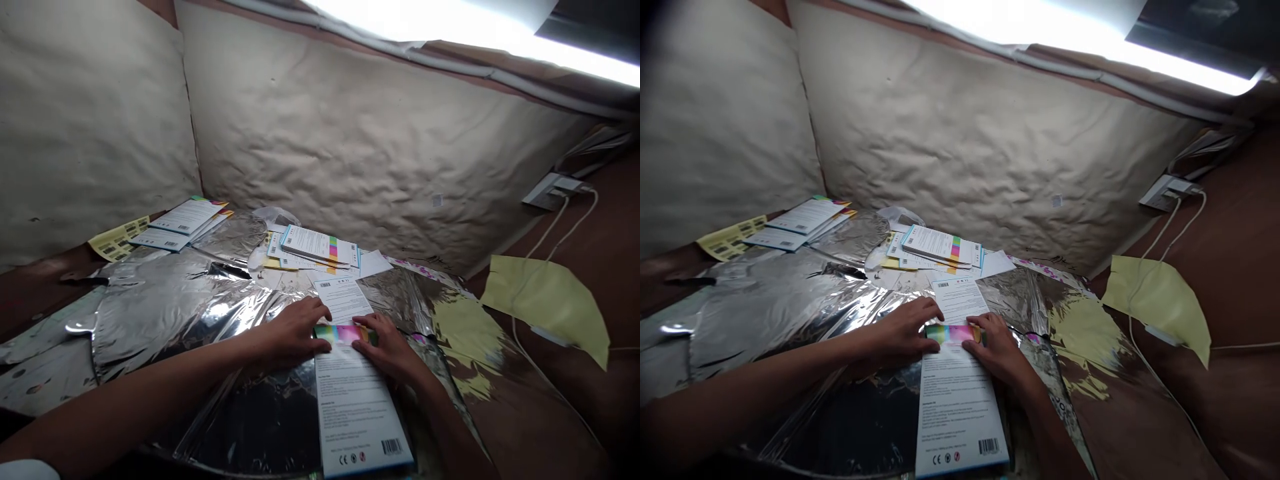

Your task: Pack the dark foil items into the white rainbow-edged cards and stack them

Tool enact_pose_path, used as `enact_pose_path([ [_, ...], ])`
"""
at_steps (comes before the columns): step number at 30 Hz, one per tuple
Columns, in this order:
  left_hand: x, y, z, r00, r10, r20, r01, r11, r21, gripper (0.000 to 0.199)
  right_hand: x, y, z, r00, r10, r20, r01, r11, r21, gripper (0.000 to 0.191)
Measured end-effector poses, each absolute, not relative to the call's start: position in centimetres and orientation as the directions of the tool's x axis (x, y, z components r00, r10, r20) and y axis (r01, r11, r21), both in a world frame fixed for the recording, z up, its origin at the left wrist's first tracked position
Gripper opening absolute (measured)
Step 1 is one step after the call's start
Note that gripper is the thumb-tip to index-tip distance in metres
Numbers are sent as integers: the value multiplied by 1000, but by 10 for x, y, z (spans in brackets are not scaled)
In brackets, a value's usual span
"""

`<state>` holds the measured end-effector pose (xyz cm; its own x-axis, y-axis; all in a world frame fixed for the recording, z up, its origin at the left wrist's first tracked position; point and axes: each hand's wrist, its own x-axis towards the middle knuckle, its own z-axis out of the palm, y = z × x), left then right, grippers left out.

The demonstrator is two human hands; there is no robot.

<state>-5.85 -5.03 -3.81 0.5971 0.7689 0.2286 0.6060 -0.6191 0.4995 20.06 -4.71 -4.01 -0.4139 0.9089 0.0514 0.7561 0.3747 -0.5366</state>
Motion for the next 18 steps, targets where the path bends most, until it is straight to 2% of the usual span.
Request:
enact_pose_path([
  [3,-58,-54,-34,565,801,198,620,-571,539,51,203,-50,-39,-361,932,-19,772,288,-567,47],
  [5,-57,-55,-33,554,816,165,620,-537,572,46,202,-52,-40,-324,943,-78,765,212,-608,39],
  [7,-55,-54,-32,528,837,143,582,-479,657,51,199,-54,-41,-290,947,-138,713,117,-691,29],
  [9,-53,-52,-32,474,876,87,467,-334,819,65,195,-55,-43,-280,947,-156,564,31,-825,28],
  [11,-51,-50,-31,467,884,-38,259,-96,961,71,190,-55,-44,-256,960,-116,348,-21,-937,33],
  [14,-49,-48,-28,545,822,-167,-1,200,980,56,181,-56,-45,-194,978,-79,171,-46,-984,41],
  [16,-50,-49,-27,551,816,-173,-51,240,969,47,177,-55,-42,-220,973,-67,158,-32,-987,42],
  [18,-53,-50,-26,532,834,-147,-52,205,977,40,174,-51,-34,-265,963,-48,174,-1,-985,41],
])
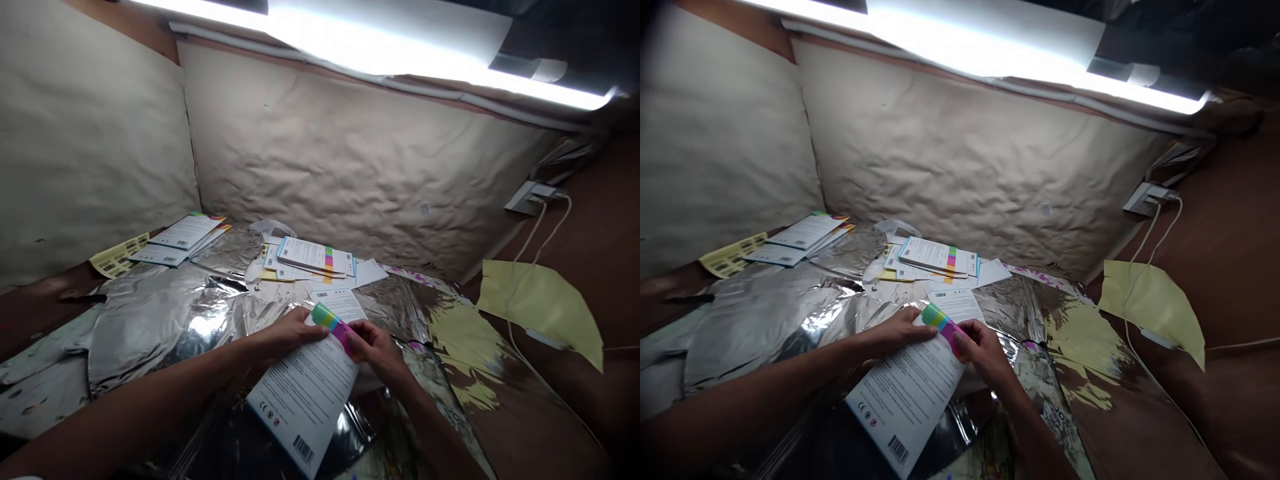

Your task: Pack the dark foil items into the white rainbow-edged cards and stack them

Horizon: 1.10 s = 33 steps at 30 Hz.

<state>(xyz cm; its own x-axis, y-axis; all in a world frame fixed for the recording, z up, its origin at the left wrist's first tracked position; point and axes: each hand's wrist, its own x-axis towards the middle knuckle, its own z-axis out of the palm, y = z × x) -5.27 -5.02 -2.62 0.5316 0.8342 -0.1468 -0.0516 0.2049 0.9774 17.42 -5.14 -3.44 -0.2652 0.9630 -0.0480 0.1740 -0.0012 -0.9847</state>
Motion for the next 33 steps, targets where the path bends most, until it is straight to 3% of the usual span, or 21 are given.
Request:
enact_pose_path([
  [3,-55,-52,-27,569,813,-124,-38,176,984,33,171,-44,-13,-398,915,-71,237,28,-971,39],
  [6,-56,-54,-27,578,807,-124,-25,169,985,29,167,-35,14,-598,778,-193,337,25,-941,31],
  [8,-57,-55,-26,569,815,-107,-33,153,988,27,164,-31,29,-635,725,-267,408,21,-913,29],
  [12,-60,-55,-25,554,830,-62,-40,101,994,24,152,-27,35,-569,764,-305,584,114,-803,26],
  [18,-64,-52,-29,428,902,-57,7,60,998,26,128,-30,7,-377,924,-60,742,263,-616,21],
  [21,-66,-50,-30,443,894,-62,19,60,998,34,135,-28,4,-458,874,-162,600,170,-782,34],
  [24,-68,-49,-30,503,861,-69,4,77,997,35,150,-26,3,-604,750,-271,248,-147,-958,45],
  [27,-68,-49,-29,557,829,-52,-22,78,997,36,158,-29,-6,-607,743,-282,57,-313,-948,43],
  [33,-67,-47,-27,566,820,-87,36,80,996,38,161,-35,-30,-592,740,-318,-37,-419,-907,44],
])
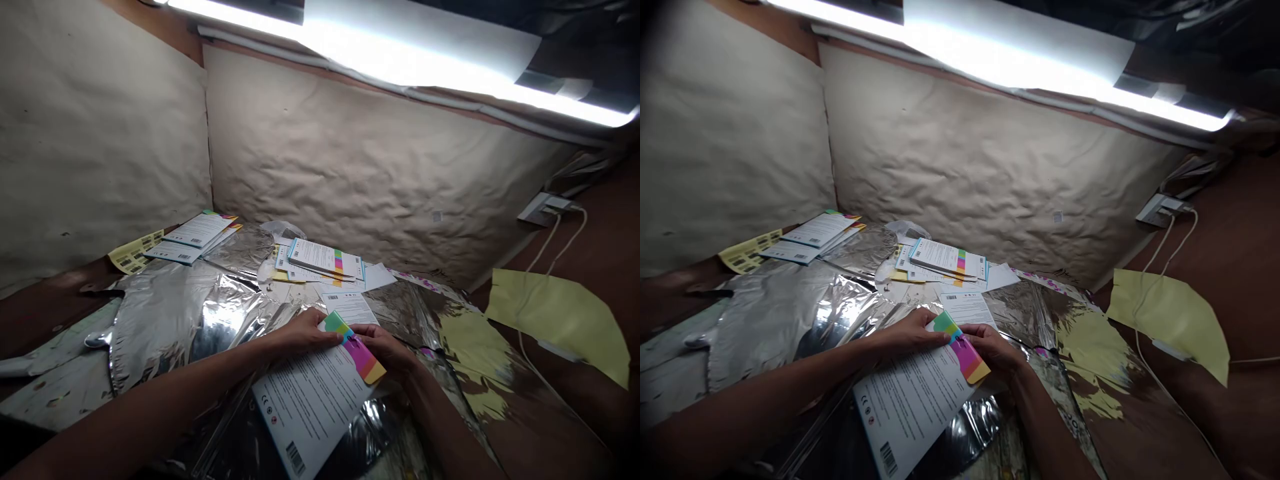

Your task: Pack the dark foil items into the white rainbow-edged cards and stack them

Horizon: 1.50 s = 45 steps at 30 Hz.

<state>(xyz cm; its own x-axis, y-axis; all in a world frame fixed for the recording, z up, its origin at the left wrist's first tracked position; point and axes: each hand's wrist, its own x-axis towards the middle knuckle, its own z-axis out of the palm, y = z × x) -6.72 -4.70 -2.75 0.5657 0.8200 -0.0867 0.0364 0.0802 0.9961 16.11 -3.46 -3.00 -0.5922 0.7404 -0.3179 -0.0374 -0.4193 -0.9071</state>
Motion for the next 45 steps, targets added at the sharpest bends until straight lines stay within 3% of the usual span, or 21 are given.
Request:
enact_pose_path([
  [7,-65,-42,-33,597,788,-149,134,85,987,38,169,-37,-40,-719,634,-284,-63,-466,-883,50],
  [13,-63,-42,-34,593,786,-178,140,117,983,38,169,-35,-40,-638,717,-282,-102,-441,-891,49],
  [17,-65,-41,-38,560,801,-214,98,192,976,42,167,-37,-30,-414,886,-210,38,-213,-976,39],
  [20,-66,-39,-40,531,819,-216,65,215,974,44,164,-40,-26,-443,889,-115,100,-79,-992,39],
  [22,-66,-39,-40,523,827,-207,45,215,976,44,162,-42,-27,-501,855,-135,64,-119,-991,41],
  [27,-65,-39,-35,536,829,-160,-46,218,975,44,163,-43,-32,-417,886,-200,26,-208,-978,39],
  [30,-65,-40,-34,535,833,-140,-56,200,978,44,164,-43,-31,-457,861,-221,21,-238,-971,41],
  [40,-60,-40,-35,464,876,-129,-80,186,979,49,163,-45,-31,-450,865,-222,173,-160,-972,55],
  [43,-65,-39,-31,502,860,-88,-105,162,981,48,166,-42,-33,-334,933,-135,224,-61,-973,52],
  [45,-72,-36,-27,579,809,-104,-50,163,985,47,171,-37,-33,-173,978,-115,200,-80,-977,50],
])
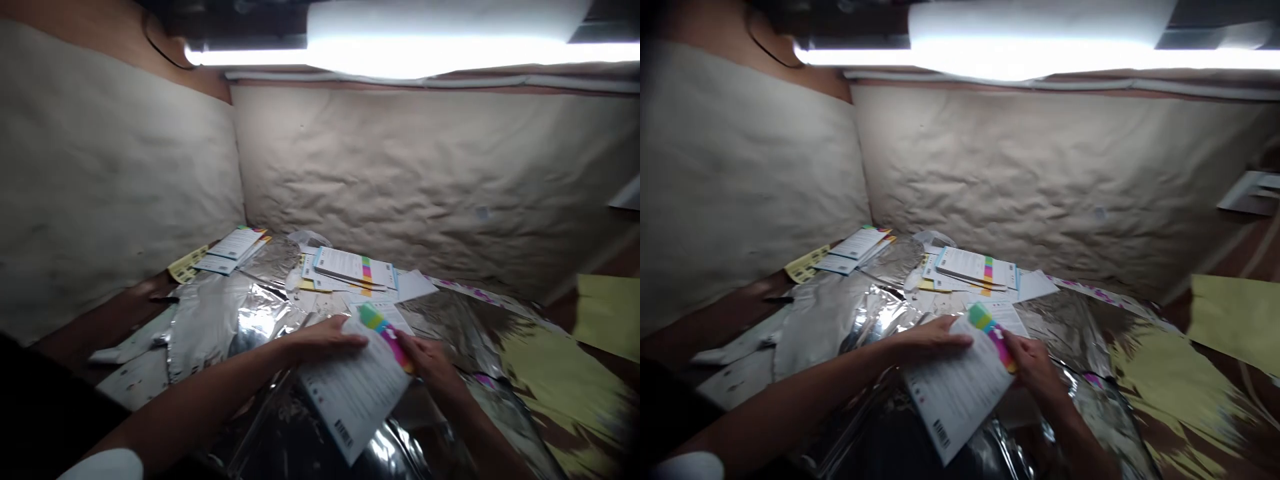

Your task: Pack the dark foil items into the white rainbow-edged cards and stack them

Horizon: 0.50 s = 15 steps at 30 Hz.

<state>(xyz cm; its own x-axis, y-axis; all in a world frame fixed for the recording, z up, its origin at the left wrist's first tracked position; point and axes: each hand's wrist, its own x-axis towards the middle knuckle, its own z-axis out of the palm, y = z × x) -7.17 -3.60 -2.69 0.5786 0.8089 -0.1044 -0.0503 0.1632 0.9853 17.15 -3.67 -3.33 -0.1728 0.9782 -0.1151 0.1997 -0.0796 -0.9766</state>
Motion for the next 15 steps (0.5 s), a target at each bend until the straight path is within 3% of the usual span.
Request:
enact_pose_path([
  [4,-89,-21,-19,533,820,-208,10,240,971,48,180,-27,-33,116,975,-192,42,-198,-979,56],
  [8,-113,7,-4,252,956,-152,-216,208,954,46,177,-27,-33,70,983,-169,-158,-157,-975,71],
  [11,-155,29,21,-7,996,-85,-298,79,951,38,172,-27,-36,66,990,-121,-134,-111,-985,76],
  [15,-238,39,58,-298,952,-70,-321,-31,947,33,171,-23,-41,130,988,-78,-5,-79,-997,80],
])
